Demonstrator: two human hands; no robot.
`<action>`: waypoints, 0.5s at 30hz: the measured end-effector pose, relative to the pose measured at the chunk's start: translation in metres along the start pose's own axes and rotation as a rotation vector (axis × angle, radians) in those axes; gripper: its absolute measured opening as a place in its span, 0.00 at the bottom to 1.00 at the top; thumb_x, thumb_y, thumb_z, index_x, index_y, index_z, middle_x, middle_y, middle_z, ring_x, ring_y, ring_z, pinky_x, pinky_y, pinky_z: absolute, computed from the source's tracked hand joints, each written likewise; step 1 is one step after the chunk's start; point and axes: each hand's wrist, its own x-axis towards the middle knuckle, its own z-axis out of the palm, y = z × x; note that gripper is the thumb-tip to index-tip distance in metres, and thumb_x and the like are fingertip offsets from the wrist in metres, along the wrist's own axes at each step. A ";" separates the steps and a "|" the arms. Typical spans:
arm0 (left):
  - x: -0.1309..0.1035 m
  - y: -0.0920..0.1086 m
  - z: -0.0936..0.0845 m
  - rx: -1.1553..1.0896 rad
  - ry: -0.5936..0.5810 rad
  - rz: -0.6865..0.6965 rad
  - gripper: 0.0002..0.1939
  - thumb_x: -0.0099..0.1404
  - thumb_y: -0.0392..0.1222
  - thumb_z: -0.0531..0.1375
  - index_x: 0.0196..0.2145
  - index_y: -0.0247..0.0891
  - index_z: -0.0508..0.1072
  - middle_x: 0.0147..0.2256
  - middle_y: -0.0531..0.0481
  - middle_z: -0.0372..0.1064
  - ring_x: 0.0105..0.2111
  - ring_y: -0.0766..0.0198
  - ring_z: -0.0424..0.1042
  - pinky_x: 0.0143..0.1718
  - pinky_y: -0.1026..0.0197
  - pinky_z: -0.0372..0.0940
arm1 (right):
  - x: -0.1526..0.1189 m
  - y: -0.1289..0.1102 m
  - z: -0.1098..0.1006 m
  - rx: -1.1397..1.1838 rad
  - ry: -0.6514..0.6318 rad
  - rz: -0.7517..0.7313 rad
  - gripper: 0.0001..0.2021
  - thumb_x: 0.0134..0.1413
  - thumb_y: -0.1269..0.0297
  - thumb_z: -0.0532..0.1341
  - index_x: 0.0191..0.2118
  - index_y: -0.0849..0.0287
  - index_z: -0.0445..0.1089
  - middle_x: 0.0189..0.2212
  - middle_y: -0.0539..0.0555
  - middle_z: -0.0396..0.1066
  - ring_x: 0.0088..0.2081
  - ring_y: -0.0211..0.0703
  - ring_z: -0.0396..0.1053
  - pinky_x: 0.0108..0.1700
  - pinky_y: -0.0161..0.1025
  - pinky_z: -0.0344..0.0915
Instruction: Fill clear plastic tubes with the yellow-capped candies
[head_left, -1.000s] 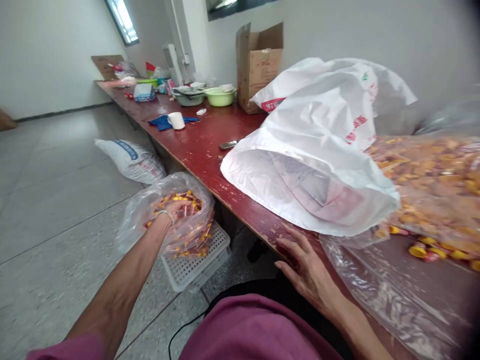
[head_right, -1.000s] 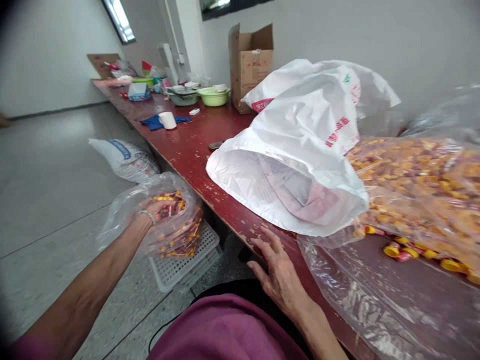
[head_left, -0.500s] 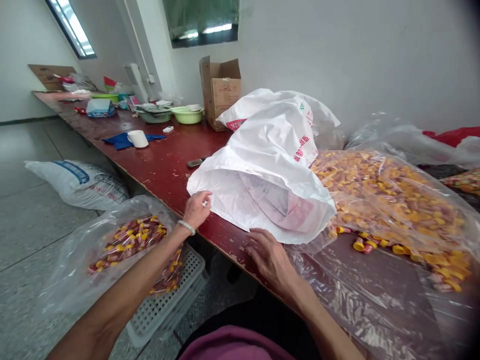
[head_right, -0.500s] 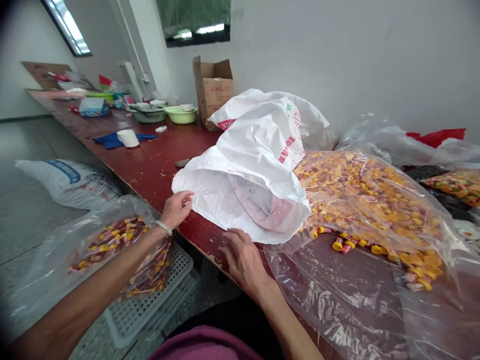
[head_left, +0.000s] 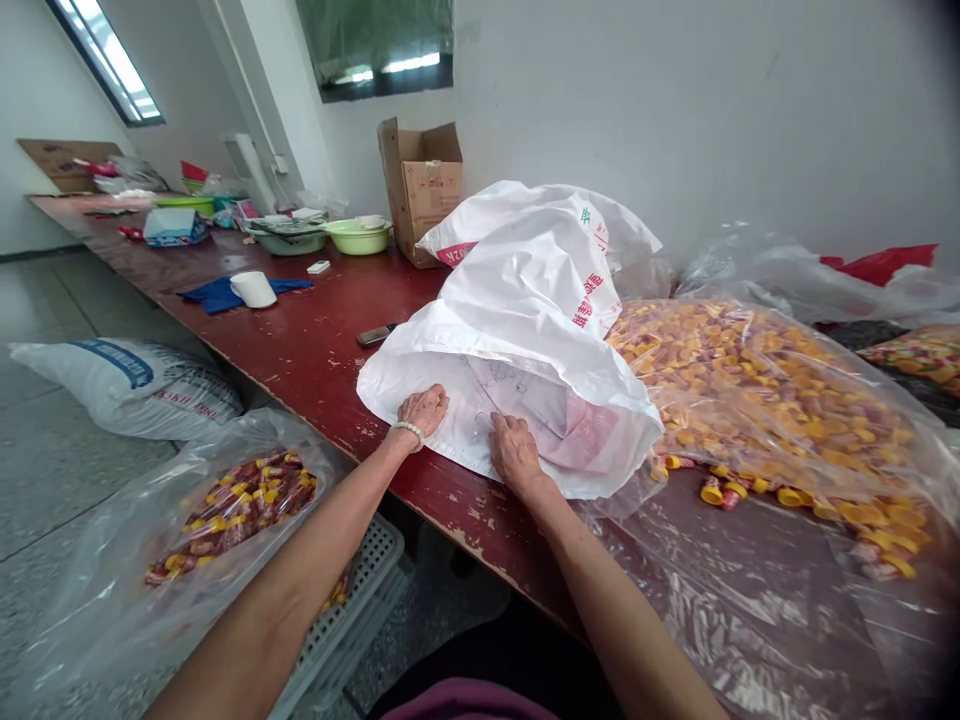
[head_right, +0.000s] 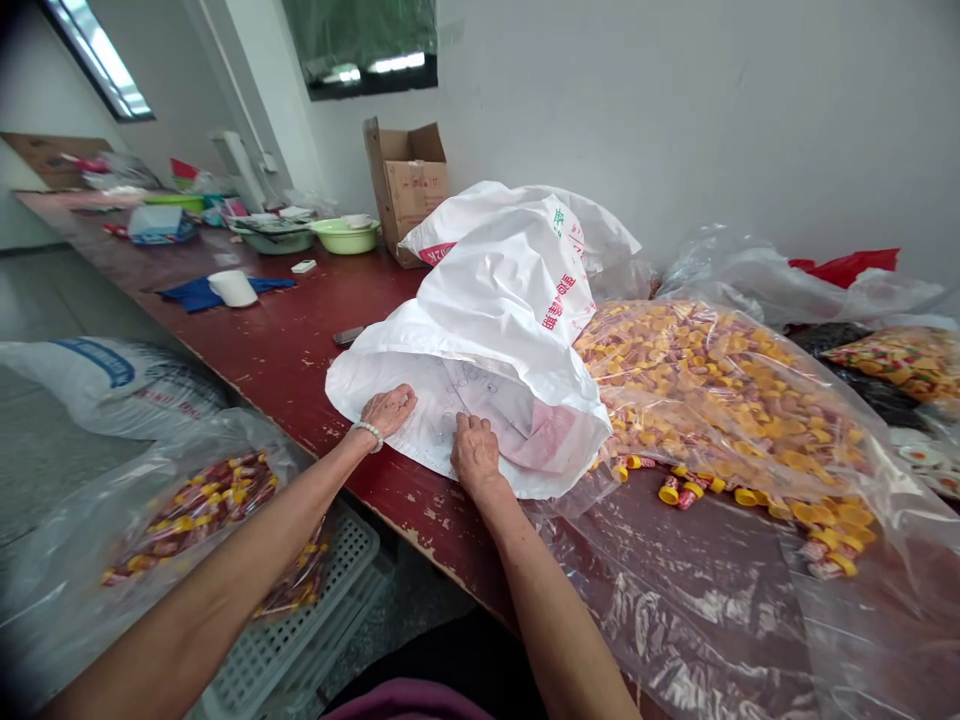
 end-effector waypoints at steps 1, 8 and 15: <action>-0.005 -0.002 -0.001 -0.024 0.007 0.028 0.15 0.62 0.45 0.49 0.43 0.41 0.69 0.29 0.47 0.71 0.36 0.55 0.71 0.40 0.56 0.61 | -0.002 0.002 -0.001 -0.016 -0.002 0.008 0.18 0.58 0.76 0.46 0.53 0.66 0.60 0.44 0.63 0.65 0.46 0.51 0.59 0.45 0.43 0.58; -0.035 -0.014 0.003 -0.620 -0.016 0.112 0.33 0.57 0.46 0.55 0.58 0.38 0.51 0.28 0.55 0.65 0.26 0.67 0.68 0.32 0.63 0.64 | -0.008 0.008 -0.003 -0.081 -0.017 0.045 0.16 0.54 0.77 0.48 0.48 0.68 0.62 0.43 0.65 0.63 0.45 0.52 0.60 0.43 0.43 0.57; -0.042 -0.018 0.003 -0.780 0.057 0.024 0.19 0.53 0.46 0.58 0.41 0.37 0.62 0.34 0.50 0.68 0.31 0.66 0.70 0.35 0.62 0.65 | -0.011 0.009 -0.002 -0.086 -0.007 0.040 0.13 0.53 0.74 0.51 0.45 0.68 0.63 0.43 0.64 0.63 0.45 0.52 0.59 0.45 0.43 0.57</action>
